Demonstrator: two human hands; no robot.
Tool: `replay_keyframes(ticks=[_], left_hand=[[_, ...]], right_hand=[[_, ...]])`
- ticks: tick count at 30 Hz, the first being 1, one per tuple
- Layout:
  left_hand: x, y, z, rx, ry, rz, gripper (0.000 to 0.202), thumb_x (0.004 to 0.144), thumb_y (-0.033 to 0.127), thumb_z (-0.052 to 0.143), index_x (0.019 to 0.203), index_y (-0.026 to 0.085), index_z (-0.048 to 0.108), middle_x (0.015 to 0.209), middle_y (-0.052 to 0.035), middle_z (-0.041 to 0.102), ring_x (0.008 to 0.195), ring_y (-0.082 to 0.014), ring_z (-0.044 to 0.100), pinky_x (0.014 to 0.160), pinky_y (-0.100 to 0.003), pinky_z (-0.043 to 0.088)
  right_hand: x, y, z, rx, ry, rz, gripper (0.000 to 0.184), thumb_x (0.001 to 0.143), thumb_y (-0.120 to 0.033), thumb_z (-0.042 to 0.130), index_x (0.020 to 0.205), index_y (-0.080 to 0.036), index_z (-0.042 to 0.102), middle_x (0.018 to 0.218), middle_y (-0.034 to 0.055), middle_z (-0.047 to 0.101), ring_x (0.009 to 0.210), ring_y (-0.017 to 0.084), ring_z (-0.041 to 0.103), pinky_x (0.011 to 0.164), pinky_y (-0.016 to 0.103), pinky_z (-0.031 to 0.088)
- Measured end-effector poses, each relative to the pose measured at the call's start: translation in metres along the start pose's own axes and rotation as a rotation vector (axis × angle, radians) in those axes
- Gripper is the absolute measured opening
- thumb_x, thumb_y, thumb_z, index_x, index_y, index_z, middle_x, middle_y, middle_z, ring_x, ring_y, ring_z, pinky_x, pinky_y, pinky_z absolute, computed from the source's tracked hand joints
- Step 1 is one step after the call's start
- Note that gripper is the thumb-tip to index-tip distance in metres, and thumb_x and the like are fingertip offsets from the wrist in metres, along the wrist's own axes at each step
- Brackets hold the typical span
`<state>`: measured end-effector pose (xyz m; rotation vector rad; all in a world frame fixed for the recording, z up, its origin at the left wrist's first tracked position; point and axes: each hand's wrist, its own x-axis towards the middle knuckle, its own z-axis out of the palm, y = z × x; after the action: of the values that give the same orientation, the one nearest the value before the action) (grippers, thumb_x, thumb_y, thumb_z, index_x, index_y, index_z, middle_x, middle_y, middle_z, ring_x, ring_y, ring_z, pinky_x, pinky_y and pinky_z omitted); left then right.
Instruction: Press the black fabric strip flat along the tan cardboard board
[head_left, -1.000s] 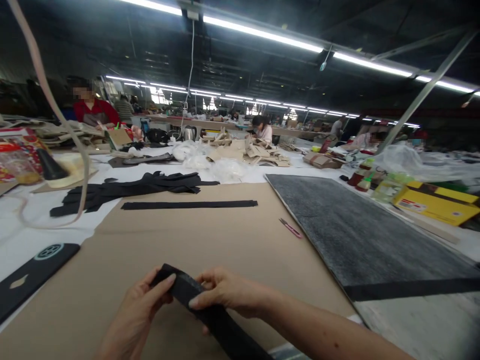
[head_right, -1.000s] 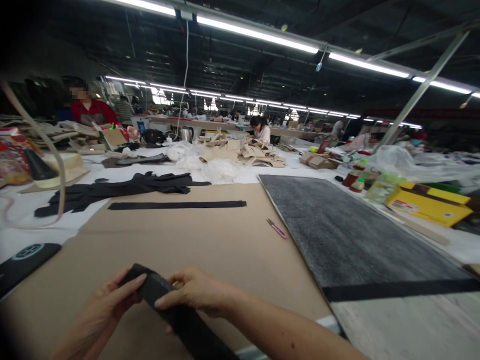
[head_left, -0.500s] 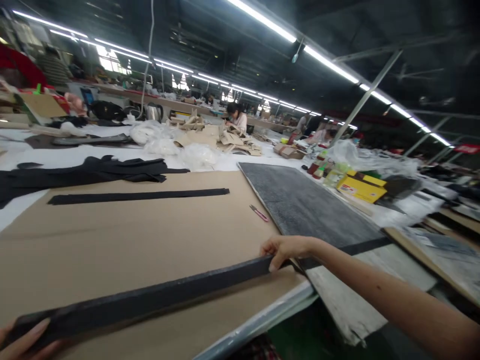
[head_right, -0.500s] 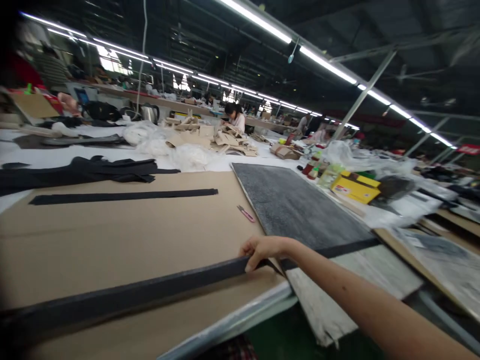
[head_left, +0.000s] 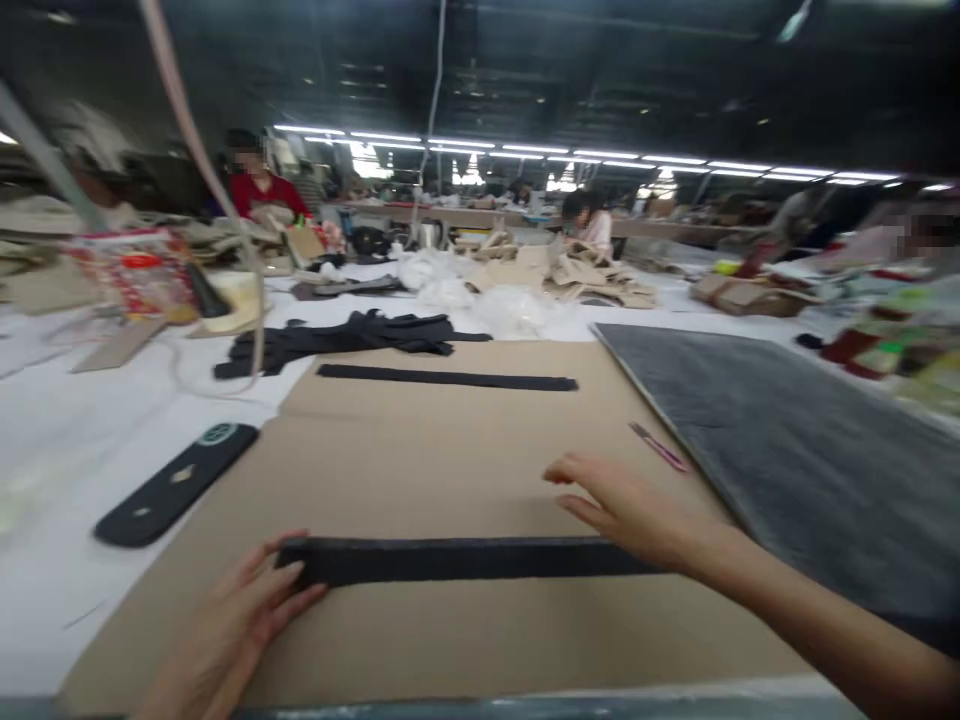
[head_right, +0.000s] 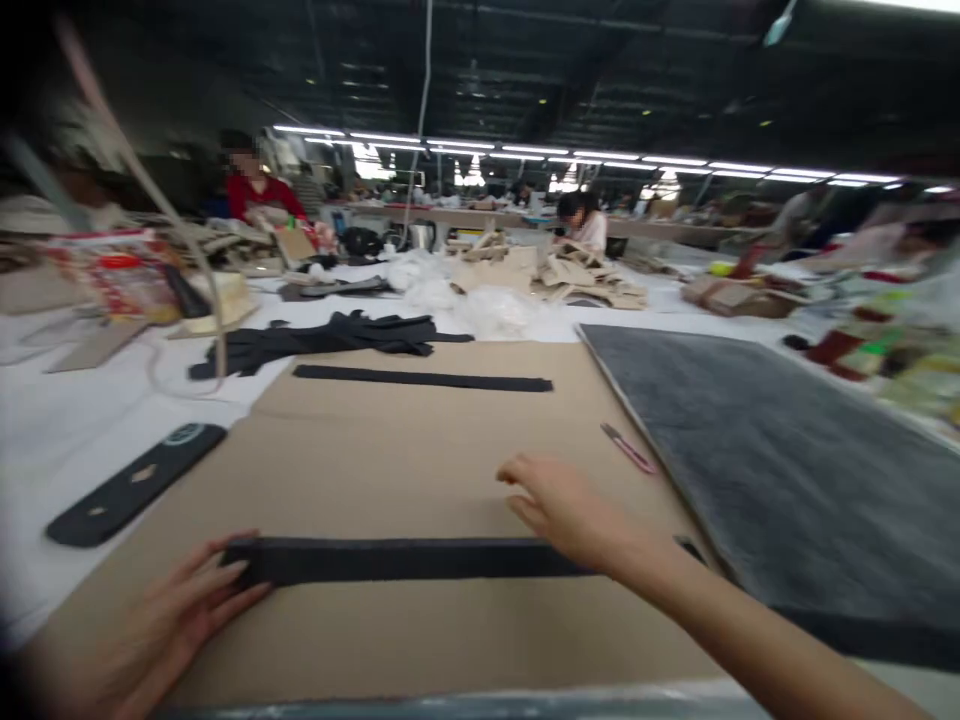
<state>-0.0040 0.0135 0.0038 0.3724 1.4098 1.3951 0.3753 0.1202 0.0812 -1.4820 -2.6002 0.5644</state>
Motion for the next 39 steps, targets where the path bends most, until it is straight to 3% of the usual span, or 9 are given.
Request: replay_keyframes(ticks=[2, 5, 9, 12, 16, 19, 21, 28, 39], left_hand=[[-0.005, 0.004, -0.003, 0.047, -0.019, 0.044, 0.053, 0.052, 0.017, 0.084, 0.099, 0.019, 0.060, 0.106, -0.0027, 0.064, 0.093, -0.0220, 0.064, 0.074, -0.030, 0.059], [-0.007, 0.004, 0.003, 0.092, 0.008, 0.080, 0.060, 0.049, 0.024, 0.086, 0.100, 0.016, 0.056, 0.099, -0.0064, 0.067, 0.088, -0.0220, 0.065, 0.073, -0.029, 0.058], [-0.004, -0.001, 0.001, 0.111, -0.001, 0.076, 0.071, 0.049, 0.031, 0.085, 0.107, 0.016, 0.048, 0.096, -0.0100, 0.069, 0.086, -0.0239, 0.066, 0.072, -0.031, 0.057], [0.000, -0.007, -0.012, 0.298, 0.027, 0.243, 0.062, 0.060, 0.040, 0.077, 0.108, 0.015, 0.048, 0.098, -0.0111, 0.066, 0.089, -0.0262, 0.066, 0.072, -0.036, 0.057], [0.001, -0.018, -0.032, 0.908, 0.235, 0.828, 0.034, 0.084, 0.038, 0.053, 0.113, 0.021, 0.055, 0.113, -0.0099, 0.059, 0.098, -0.0251, 0.062, 0.085, -0.044, 0.054], [0.000, -0.027, -0.046, 1.330, 0.040, 1.240, 0.031, 0.089, 0.020, 0.043, 0.116, 0.023, 0.058, 0.113, -0.0067, 0.062, 0.104, -0.0205, 0.059, 0.091, -0.035, 0.052], [0.000, -0.031, -0.053, 1.489, -0.088, 1.364, 0.039, 0.088, 0.011, 0.040, 0.122, 0.021, 0.055, 0.115, -0.0063, 0.063, 0.107, -0.0184, 0.058, 0.092, -0.030, 0.051], [-0.001, -0.029, -0.062, 1.606, -0.065, 1.415, 0.036, 0.091, 0.020, 0.045, 0.126, 0.013, 0.053, 0.124, -0.0098, 0.060, 0.116, -0.0191, 0.055, 0.098, -0.028, 0.048], [-0.003, -0.015, -0.063, 1.571, -0.070, 1.427, 0.033, 0.091, 0.024, 0.047, 0.123, 0.016, 0.055, 0.124, -0.0057, 0.061, 0.115, -0.0166, 0.056, 0.101, -0.026, 0.045]], right_hand=[[0.026, -0.054, 0.023, 0.213, -0.057, -0.184, 0.027, 0.090, -0.021, 0.049, 0.115, -0.019, 0.058, 0.115, 0.0076, 0.060, 0.106, 0.019, 0.055, 0.094, 0.031, 0.040], [0.060, -0.129, 0.060, 0.297, -0.061, -0.346, 0.034, 0.091, -0.028, 0.051, 0.123, -0.016, 0.056, 0.119, 0.0098, 0.059, 0.112, 0.022, 0.051, 0.097, 0.035, 0.037], [0.096, -0.180, 0.101, 0.267, -0.027, -0.396, 0.031, 0.088, -0.027, 0.054, 0.117, -0.018, 0.058, 0.111, 0.0084, 0.063, 0.107, 0.024, 0.053, 0.093, 0.042, 0.035], [0.107, -0.188, 0.120, 0.257, -0.026, -0.339, 0.019, 0.082, -0.021, 0.057, 0.100, -0.021, 0.062, 0.097, 0.0038, 0.066, 0.097, 0.022, 0.055, 0.089, 0.042, 0.034], [0.111, -0.188, 0.131, 0.251, -0.032, -0.320, 0.011, 0.079, -0.020, 0.061, 0.089, -0.022, 0.061, 0.091, 0.0011, 0.064, 0.093, 0.020, 0.053, 0.085, 0.038, 0.032], [0.112, -0.188, 0.132, 0.248, -0.040, -0.324, 0.010, 0.079, -0.019, 0.061, 0.089, -0.022, 0.061, 0.090, 0.0007, 0.064, 0.092, 0.019, 0.052, 0.084, 0.037, 0.032], [0.114, -0.189, 0.132, 0.246, -0.051, -0.336, 0.008, 0.080, -0.019, 0.061, 0.088, -0.021, 0.061, 0.090, 0.0006, 0.063, 0.092, 0.019, 0.052, 0.084, 0.036, 0.032], [0.120, -0.184, 0.141, 0.269, -0.009, -0.486, 0.012, 0.082, -0.015, 0.060, 0.094, -0.020, 0.062, 0.095, 0.0018, 0.061, 0.095, 0.017, 0.051, 0.086, 0.028, 0.037], [0.113, -0.181, 0.139, 0.240, -0.013, -0.567, 0.021, 0.088, -0.011, 0.049, 0.102, -0.018, 0.063, 0.097, 0.0045, 0.058, 0.094, 0.016, 0.051, 0.086, 0.025, 0.041]])
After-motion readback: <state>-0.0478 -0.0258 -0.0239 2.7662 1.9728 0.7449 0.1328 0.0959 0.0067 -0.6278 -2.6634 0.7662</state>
